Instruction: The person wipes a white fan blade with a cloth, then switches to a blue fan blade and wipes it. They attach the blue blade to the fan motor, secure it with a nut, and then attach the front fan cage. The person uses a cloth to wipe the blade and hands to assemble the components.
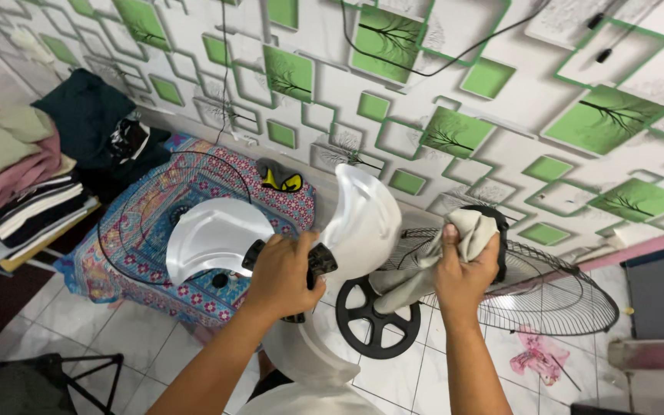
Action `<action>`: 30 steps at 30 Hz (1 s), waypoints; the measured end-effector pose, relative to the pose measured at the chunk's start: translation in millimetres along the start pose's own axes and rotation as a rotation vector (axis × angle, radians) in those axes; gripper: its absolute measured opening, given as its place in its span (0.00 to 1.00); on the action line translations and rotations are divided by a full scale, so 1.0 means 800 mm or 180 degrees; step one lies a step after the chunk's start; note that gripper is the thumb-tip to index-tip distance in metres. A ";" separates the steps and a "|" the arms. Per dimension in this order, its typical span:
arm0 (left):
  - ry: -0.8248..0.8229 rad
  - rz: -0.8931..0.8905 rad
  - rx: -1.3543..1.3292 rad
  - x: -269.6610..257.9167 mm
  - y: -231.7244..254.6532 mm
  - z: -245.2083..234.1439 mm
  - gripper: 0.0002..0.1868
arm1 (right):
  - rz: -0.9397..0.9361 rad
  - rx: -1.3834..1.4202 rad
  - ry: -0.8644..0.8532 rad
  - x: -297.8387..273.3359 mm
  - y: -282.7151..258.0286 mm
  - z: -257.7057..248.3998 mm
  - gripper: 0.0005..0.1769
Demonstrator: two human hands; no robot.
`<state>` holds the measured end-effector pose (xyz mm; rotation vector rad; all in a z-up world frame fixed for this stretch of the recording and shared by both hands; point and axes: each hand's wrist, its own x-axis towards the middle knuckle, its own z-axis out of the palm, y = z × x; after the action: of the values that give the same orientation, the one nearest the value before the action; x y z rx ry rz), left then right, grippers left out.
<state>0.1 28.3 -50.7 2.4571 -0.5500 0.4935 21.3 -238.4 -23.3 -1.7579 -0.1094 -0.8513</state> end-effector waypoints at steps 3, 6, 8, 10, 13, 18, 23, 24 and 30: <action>0.0125 -0.0471 0.0084 -0.018 -0.034 0.002 0.38 | 0.0181 -0.0015 -0.0254 -0.007 -0.002 0.015 0.13; 0.0010 -0.1272 0.0188 -0.037 -0.065 0.004 0.40 | 0.0231 -0.0335 -0.0648 -0.027 -0.008 0.045 0.20; 0.0261 -0.1403 0.0085 -0.048 -0.085 0.004 0.43 | 0.0436 -0.0521 -0.1002 -0.042 -0.006 0.072 0.25; 0.0245 -0.1685 -0.0024 -0.062 -0.105 0.003 0.47 | 0.0874 -0.0643 -0.1445 -0.054 0.004 0.097 0.30; -0.0042 -0.2145 -0.0072 -0.079 -0.136 -0.002 0.55 | 0.1125 -0.0548 -0.2014 -0.063 0.040 0.136 0.39; -0.0338 -0.2539 0.0129 -0.107 -0.187 -0.009 0.66 | 0.1730 -0.0158 -0.2615 -0.084 0.131 0.201 0.42; -0.0398 -0.2864 -0.0154 -0.116 -0.232 -0.020 0.70 | 0.1959 -0.0257 -0.3007 -0.098 0.203 0.267 0.46; -0.0458 -0.2956 -0.0116 -0.116 -0.240 -0.023 0.71 | 0.2500 -0.0513 -0.3077 -0.099 0.215 0.282 0.50; -0.0308 -0.2914 -0.0469 -0.096 -0.283 -0.030 0.69 | 0.2798 -0.0384 -0.2825 -0.115 0.301 0.377 0.45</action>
<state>38.4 234.2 -168.2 2.2852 0.4963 -0.0459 213.9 -35.9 -305.1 -1.9113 0.1365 0.5810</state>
